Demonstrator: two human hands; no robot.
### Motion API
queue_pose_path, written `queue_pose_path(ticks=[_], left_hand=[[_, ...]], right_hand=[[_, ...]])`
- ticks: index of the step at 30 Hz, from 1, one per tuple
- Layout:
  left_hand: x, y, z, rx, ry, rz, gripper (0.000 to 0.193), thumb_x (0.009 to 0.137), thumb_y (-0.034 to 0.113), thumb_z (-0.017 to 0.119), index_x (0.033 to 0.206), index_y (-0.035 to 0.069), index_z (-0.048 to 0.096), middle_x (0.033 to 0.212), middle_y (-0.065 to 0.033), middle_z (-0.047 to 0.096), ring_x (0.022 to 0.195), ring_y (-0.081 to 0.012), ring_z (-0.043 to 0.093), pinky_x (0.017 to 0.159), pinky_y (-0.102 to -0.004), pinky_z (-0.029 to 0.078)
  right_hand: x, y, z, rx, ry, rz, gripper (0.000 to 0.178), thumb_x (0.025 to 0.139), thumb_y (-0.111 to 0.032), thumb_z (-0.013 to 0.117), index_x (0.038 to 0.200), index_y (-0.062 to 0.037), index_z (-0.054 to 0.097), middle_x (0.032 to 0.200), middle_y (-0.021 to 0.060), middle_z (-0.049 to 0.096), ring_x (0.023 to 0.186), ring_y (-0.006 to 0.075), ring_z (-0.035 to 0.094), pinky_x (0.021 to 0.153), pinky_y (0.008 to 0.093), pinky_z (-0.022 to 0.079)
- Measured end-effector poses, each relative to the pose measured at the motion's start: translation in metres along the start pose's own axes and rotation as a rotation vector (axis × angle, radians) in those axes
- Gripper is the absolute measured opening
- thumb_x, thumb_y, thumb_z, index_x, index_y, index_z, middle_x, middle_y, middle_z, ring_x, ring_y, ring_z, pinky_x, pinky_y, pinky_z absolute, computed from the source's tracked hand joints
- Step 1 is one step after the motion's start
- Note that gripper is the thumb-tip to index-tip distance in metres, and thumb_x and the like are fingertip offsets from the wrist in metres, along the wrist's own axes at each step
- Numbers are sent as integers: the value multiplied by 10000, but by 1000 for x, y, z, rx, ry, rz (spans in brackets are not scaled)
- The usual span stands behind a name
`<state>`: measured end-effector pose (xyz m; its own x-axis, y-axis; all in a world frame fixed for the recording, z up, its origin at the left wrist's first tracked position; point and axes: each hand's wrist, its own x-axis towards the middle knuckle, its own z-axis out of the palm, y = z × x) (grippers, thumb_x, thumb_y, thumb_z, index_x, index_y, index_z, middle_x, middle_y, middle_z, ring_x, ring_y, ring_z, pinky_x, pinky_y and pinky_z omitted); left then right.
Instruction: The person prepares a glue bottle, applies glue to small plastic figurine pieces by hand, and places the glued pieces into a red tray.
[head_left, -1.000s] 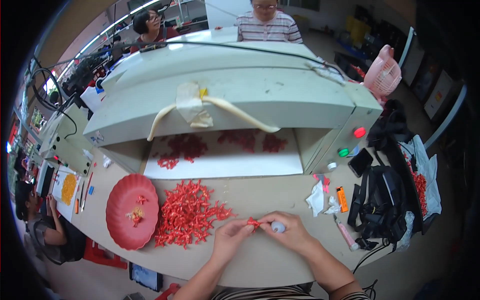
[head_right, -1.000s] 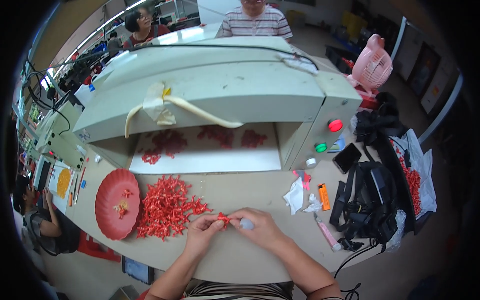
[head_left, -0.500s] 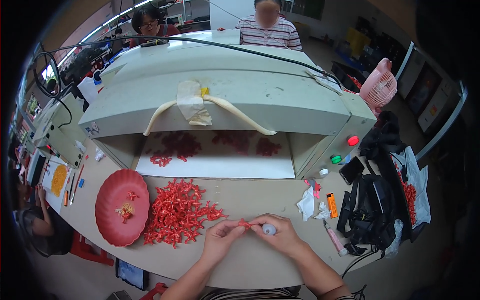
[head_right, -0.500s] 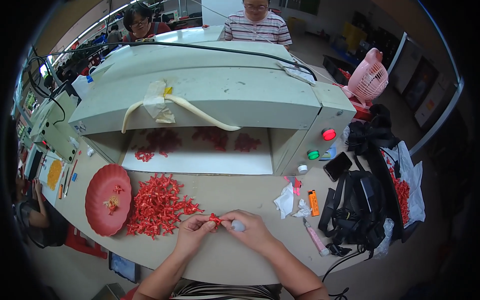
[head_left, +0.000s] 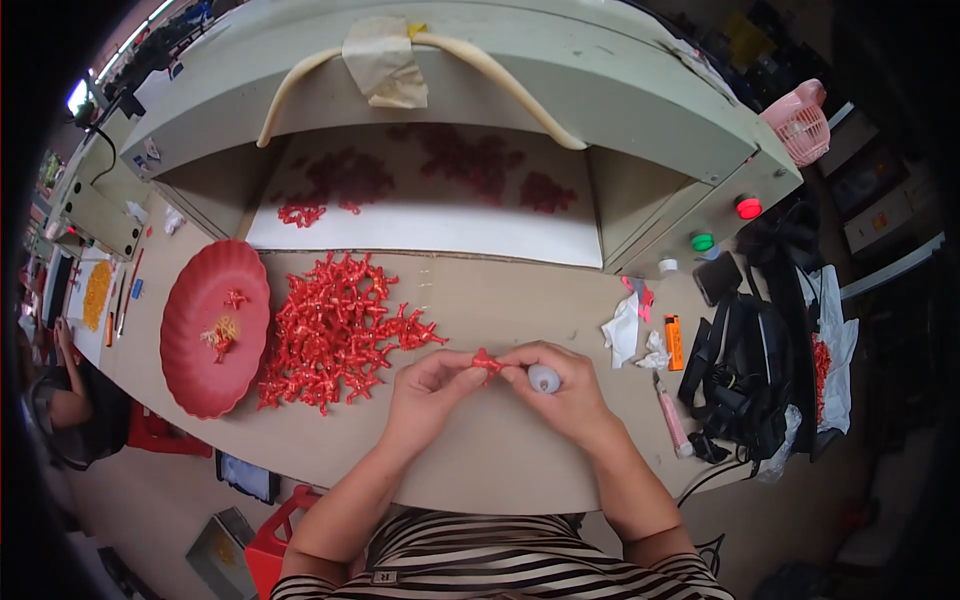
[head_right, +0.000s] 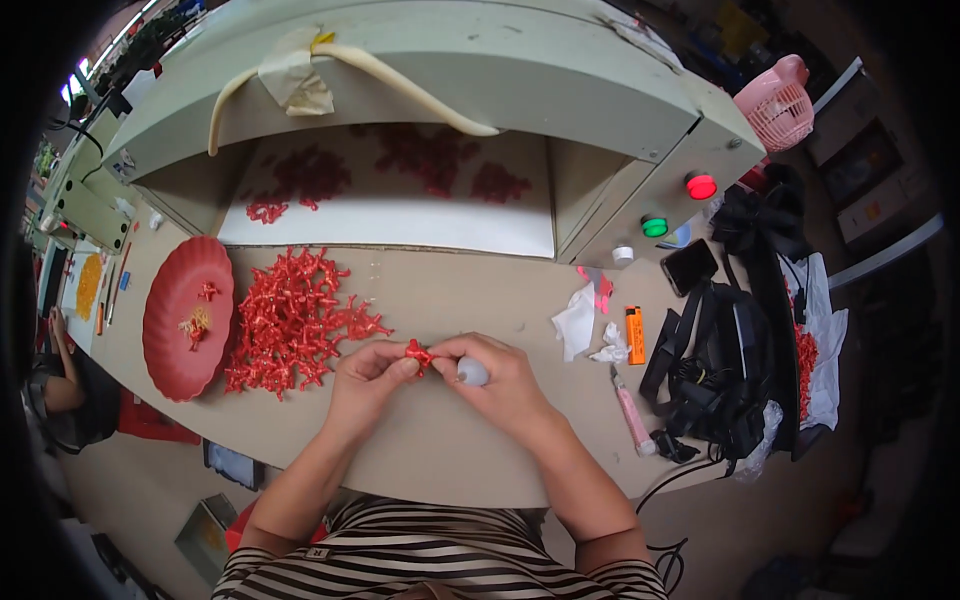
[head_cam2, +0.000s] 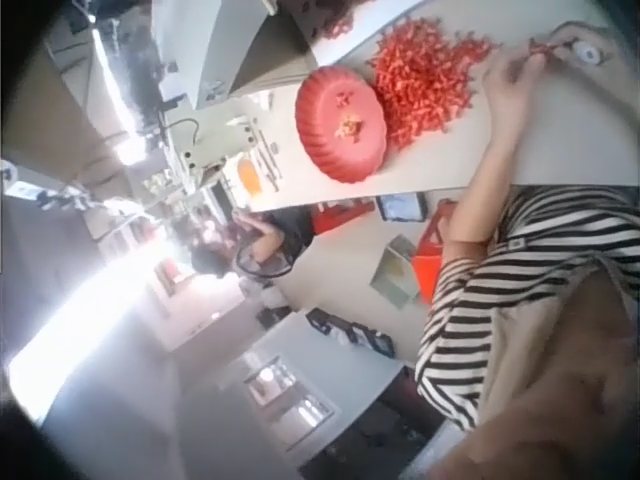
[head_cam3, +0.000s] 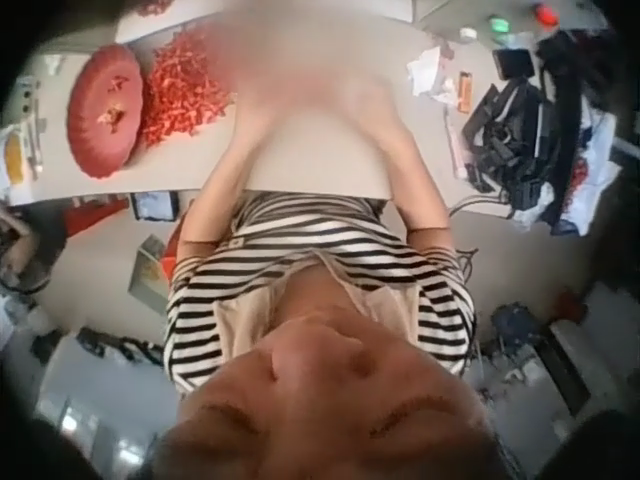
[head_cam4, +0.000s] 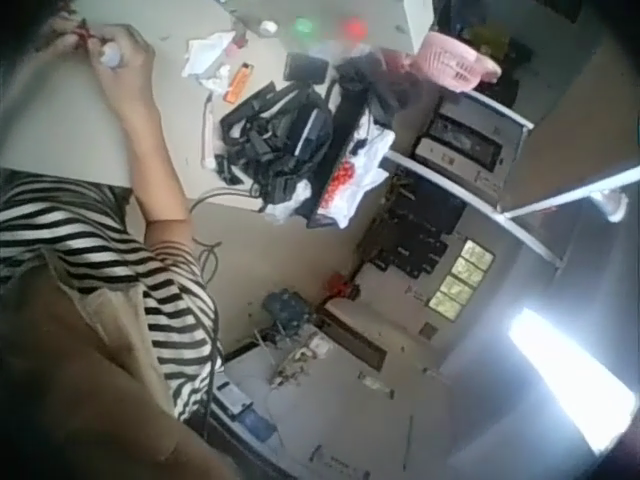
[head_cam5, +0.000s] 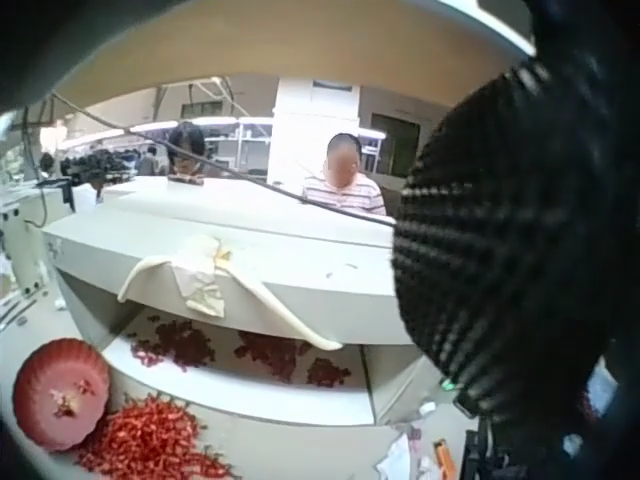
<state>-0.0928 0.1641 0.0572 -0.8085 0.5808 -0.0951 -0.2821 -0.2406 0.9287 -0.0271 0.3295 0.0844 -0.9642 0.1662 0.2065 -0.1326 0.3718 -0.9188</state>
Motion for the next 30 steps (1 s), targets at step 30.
queue_pose_path(ticks=[30], left_hand=[[-5,-8,-1,76,64,-37,145,808,8,603,946,-37,600,875,-87,638,772,-115,601,701,-240,500]], right_hand=[[-8,12,1,9,-57,-24,160,793,-88,618,949,-54,610,858,82,621,776,184,601,703,280,470]])
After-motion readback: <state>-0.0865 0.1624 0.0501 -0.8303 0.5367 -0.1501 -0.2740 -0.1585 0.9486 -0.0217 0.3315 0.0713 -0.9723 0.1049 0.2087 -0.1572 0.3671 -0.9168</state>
